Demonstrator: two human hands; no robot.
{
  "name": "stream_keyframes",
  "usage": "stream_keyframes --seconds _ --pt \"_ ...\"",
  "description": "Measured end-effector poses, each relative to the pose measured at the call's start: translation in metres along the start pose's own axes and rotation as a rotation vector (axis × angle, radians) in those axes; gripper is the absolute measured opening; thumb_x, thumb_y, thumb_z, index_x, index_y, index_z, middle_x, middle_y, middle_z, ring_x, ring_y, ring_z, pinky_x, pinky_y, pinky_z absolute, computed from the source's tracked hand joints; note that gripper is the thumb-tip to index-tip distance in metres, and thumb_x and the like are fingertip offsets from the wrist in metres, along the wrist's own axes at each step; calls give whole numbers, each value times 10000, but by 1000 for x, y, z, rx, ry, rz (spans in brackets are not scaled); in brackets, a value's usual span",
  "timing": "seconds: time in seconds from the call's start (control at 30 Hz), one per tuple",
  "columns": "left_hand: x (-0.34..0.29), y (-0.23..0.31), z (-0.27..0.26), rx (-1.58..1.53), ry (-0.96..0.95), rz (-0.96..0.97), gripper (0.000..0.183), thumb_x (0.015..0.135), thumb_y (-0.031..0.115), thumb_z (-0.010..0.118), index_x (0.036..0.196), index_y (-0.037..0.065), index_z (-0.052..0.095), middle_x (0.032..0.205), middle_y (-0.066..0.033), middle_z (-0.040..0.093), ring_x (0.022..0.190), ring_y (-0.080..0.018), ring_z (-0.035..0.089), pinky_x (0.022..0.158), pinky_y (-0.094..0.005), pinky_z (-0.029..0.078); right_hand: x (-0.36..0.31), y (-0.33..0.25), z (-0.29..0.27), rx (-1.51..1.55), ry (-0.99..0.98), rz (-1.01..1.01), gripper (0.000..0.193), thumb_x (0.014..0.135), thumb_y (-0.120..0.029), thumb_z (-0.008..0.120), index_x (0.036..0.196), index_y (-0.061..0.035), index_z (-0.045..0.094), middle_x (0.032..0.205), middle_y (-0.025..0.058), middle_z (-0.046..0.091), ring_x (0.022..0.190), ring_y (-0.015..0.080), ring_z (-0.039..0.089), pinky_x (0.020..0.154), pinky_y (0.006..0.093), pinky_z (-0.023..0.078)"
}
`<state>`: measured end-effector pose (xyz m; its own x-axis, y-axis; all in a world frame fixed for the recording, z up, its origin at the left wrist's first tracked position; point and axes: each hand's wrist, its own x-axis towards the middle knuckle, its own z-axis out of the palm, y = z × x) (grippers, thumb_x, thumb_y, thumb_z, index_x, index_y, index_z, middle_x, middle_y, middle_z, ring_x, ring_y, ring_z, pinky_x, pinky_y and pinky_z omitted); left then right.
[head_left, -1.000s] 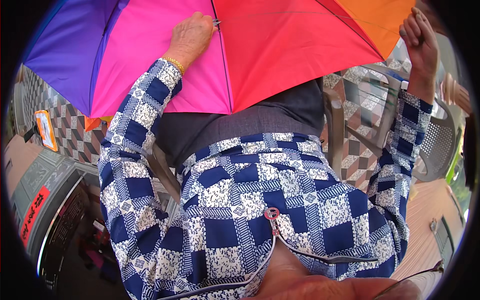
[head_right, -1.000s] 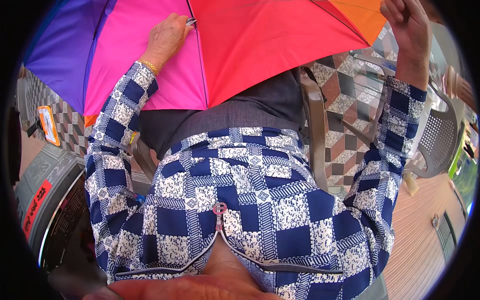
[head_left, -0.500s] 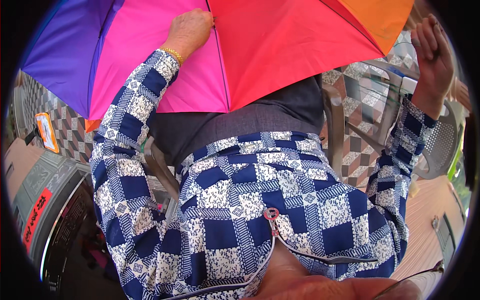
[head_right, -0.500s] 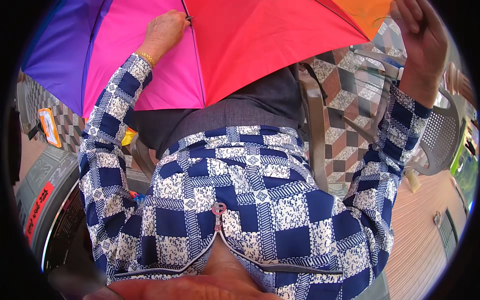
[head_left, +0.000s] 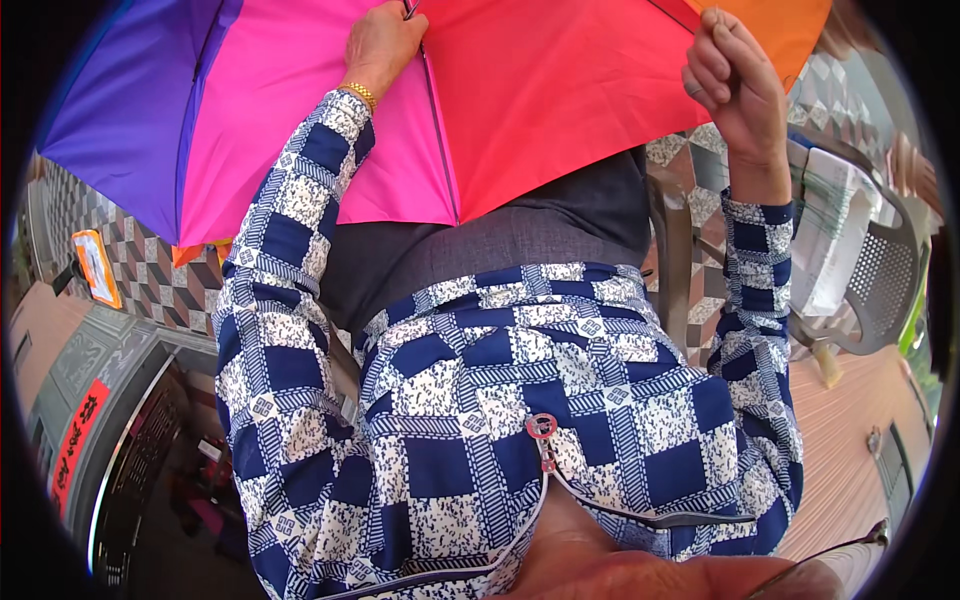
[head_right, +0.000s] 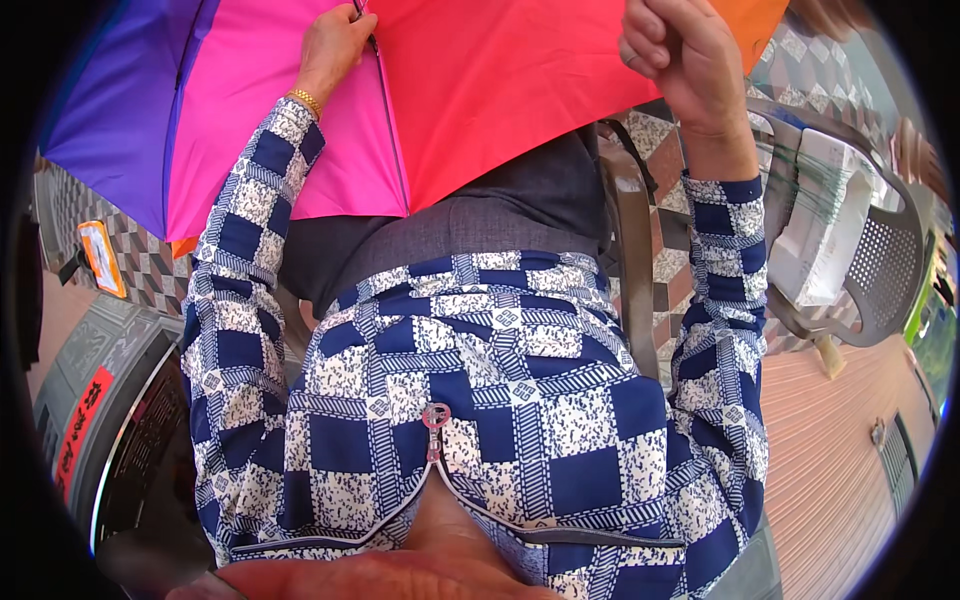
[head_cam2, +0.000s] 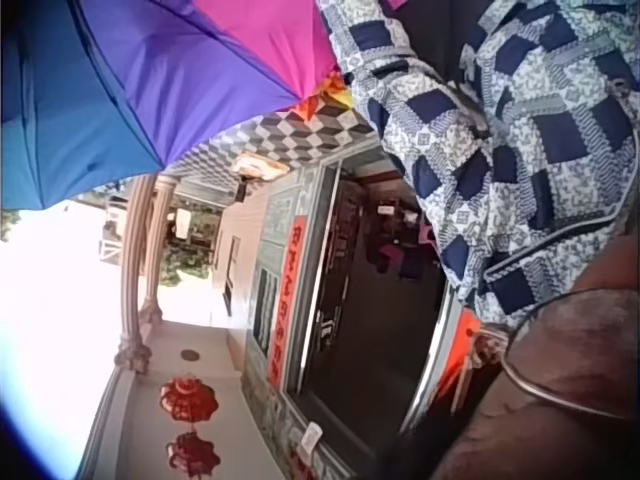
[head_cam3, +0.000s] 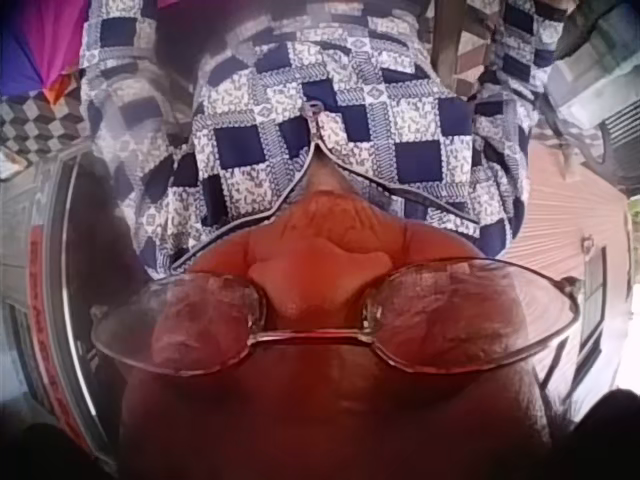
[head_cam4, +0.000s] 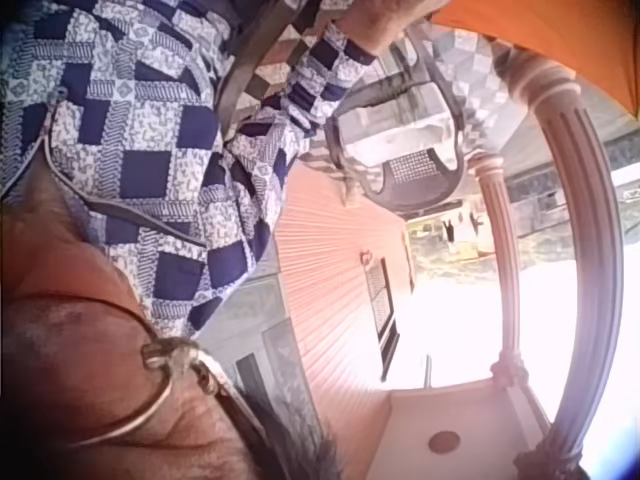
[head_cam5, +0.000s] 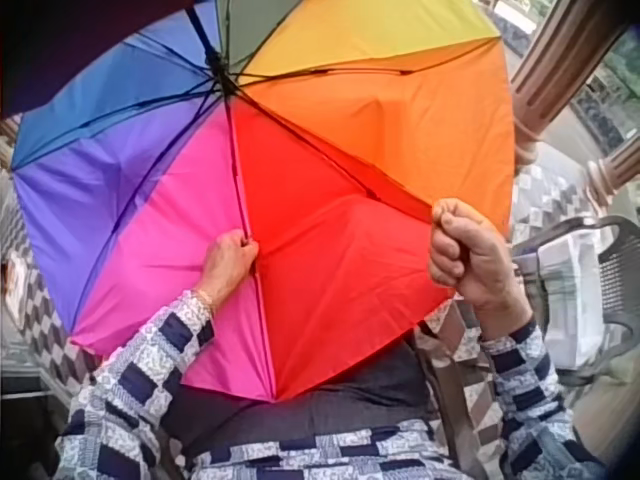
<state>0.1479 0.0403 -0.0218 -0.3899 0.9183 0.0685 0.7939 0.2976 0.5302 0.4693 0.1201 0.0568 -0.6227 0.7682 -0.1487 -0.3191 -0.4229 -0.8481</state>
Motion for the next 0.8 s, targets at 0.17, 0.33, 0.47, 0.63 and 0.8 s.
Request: stream_keyframes --seconds 0.17,0.33,0.47,0.63,0.8 --pt "-1 8 -5 -318 -232 -269 202 854 194 540 756 24 588 534 -79 586 404 -170 530 399 -322 412 13 37 -2 659 -554 -11 109 918 -147 514 976 -63 552 613 -4 448 455 113 412 427 255 348" --pt "-4 2 -1 -628 -282 -364 144 864 184 535 781 69 560 496 -27 516 349 -128 428 347 -275 317 -5 23 12 4 -23 132 153 971 -164 443 1035 -45 516 632 -40 390 459 42 332 439 193 298" --pt "-2 0 6 -800 -263 -324 147 878 177 527 764 86 541 515 -12 509 339 -108 390 338 -253 281 -6 29 17 12 -32 183 149 968 -164 449 1030 -45 512 631 -38 393 455 44 337 439 193 304" --pt "0 8 3 -892 -263 -325 158 883 177 538 756 84 540 539 -12 524 341 -96 391 336 -243 281 -5 29 22 28 -72 253 136 961 -160 455 1014 -49 515 639 -34 412 451 46 336 442 186 305" --pt "4 13 4 -685 -263 -312 139 870 184 577 774 86 563 546 -2 522 348 -88 383 343 -237 282 -12 26 34 -147 -130 381 141 890 -109 542 960 -10 615 731 -1 614 589 86 549 540 227 463"
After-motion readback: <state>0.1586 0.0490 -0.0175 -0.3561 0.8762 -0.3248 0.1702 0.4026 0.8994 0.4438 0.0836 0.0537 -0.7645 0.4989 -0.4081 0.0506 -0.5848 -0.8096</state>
